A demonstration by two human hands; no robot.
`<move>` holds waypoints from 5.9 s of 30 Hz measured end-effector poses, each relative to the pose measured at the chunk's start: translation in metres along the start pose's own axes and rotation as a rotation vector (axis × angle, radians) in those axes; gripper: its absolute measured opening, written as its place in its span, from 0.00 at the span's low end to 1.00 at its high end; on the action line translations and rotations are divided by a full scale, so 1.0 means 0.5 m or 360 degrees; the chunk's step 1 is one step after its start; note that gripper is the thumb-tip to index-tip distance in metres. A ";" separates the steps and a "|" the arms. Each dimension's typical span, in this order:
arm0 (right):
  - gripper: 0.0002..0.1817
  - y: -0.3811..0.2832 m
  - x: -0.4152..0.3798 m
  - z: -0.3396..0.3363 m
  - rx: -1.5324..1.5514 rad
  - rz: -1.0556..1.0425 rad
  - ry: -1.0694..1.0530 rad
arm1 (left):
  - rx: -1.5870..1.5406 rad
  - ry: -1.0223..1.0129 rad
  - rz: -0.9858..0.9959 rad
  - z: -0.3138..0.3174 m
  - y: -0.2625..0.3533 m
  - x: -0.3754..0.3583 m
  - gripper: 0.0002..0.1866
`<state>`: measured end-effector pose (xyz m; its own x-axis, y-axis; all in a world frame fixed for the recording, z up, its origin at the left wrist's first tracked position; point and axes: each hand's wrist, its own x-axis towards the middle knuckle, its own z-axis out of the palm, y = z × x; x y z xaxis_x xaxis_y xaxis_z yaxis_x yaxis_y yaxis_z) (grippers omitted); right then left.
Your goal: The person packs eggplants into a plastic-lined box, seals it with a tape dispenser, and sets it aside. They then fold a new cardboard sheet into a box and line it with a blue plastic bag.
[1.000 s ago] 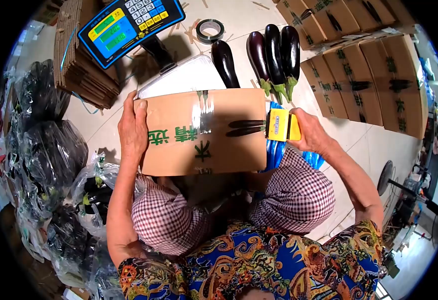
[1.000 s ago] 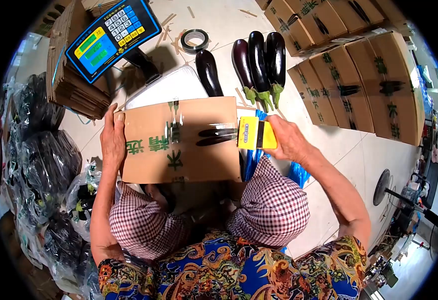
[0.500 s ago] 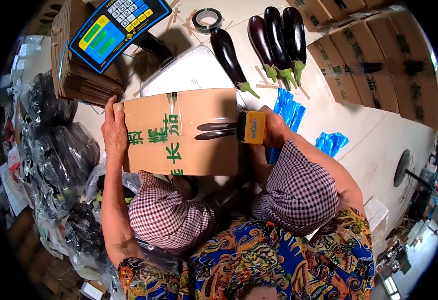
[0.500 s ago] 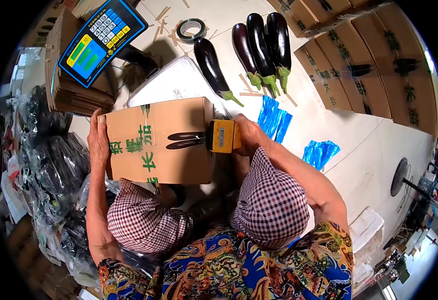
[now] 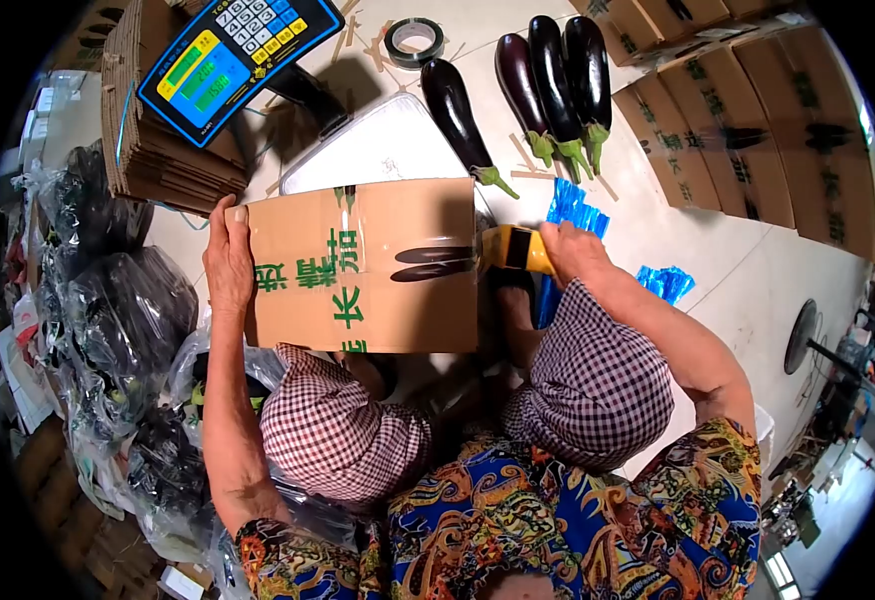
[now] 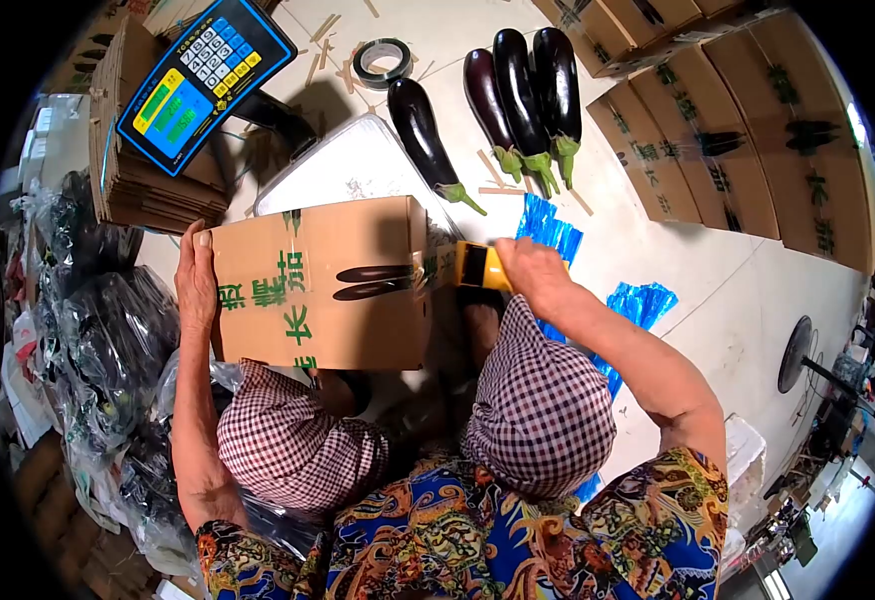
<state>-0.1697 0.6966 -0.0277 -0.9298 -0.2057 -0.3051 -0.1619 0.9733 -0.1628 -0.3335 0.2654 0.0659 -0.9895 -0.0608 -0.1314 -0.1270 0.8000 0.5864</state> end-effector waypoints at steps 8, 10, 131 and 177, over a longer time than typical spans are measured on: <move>0.09 -0.122 0.164 -0.039 -0.0405 -0.0463 -0.0229 | -0.0091 -0.0019 0.0014 -0.007 -0.008 0.013 0.28; 0.20 -0.088 0.160 -0.042 -0.0265 -0.0143 -0.0620 | -0.0217 -0.0130 -0.0106 -0.007 0.005 -0.004 0.29; 0.21 0.051 -0.066 0.054 0.2593 0.0834 -0.0135 | -0.1082 -0.1237 0.0207 0.100 0.538 -0.032 0.15; 0.37 -0.198 0.149 -0.218 0.0641 -0.0425 0.0870 | 0.0088 0.0086 0.1088 0.055 0.096 -0.041 0.28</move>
<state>-0.2588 0.5961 0.0677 -0.9249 -0.2481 0.2882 -0.3700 0.7623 -0.5311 -0.3173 0.3216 0.0750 -0.8484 0.4398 0.2946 0.5293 0.6984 0.4817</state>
